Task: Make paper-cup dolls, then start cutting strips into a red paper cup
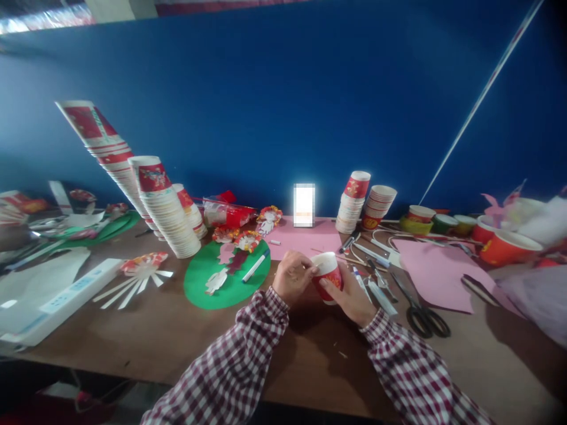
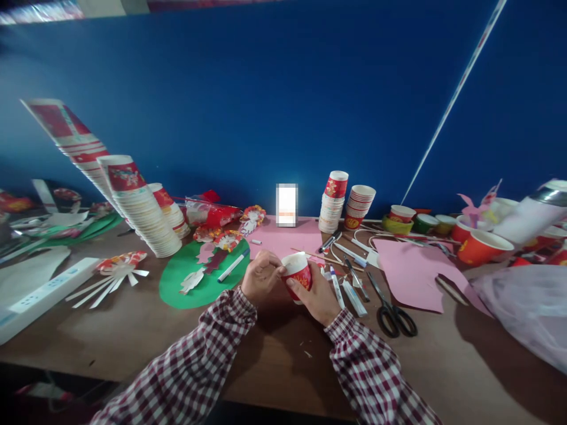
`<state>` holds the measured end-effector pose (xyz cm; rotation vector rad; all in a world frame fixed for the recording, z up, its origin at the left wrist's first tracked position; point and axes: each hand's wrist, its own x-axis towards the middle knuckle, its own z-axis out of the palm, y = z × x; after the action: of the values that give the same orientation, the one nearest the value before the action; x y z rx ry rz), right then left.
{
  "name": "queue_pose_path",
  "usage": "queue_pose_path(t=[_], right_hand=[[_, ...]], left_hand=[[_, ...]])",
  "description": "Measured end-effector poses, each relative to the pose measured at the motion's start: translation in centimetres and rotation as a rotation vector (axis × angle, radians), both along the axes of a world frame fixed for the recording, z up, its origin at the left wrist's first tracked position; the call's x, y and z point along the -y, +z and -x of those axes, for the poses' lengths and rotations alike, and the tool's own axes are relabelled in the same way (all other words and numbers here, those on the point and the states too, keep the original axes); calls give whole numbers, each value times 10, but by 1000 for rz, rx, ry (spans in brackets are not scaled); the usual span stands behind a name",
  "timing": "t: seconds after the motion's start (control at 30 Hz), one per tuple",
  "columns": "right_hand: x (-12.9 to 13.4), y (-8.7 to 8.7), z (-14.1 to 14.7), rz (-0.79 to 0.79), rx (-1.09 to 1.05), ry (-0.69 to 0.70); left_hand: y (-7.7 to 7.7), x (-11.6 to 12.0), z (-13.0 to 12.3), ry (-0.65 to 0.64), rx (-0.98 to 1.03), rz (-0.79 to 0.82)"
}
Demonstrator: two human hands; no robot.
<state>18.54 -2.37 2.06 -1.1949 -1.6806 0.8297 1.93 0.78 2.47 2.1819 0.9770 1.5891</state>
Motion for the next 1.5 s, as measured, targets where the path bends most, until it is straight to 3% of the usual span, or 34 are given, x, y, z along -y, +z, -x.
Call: queue_pose_path(t=[0.4,0.63,0.83,1.23,1.5], right_hand=[[-4,2,-2,-106,-106,120],[-5,-1,-2,-148,-66,112],[-8,-6,-2,-155,-16,46],[-6,-5,0,-147,-11,110],[-7,-3,-2,-166,44,76]], left_hand=[[1,12,1,-72,-104,-177],[5,12,0,-18,-63,-175],[1,15,-3,-86,-97,-202],[4,14,-5,-99,-51,-127],[-3,15,-2,-153,21,-111]])
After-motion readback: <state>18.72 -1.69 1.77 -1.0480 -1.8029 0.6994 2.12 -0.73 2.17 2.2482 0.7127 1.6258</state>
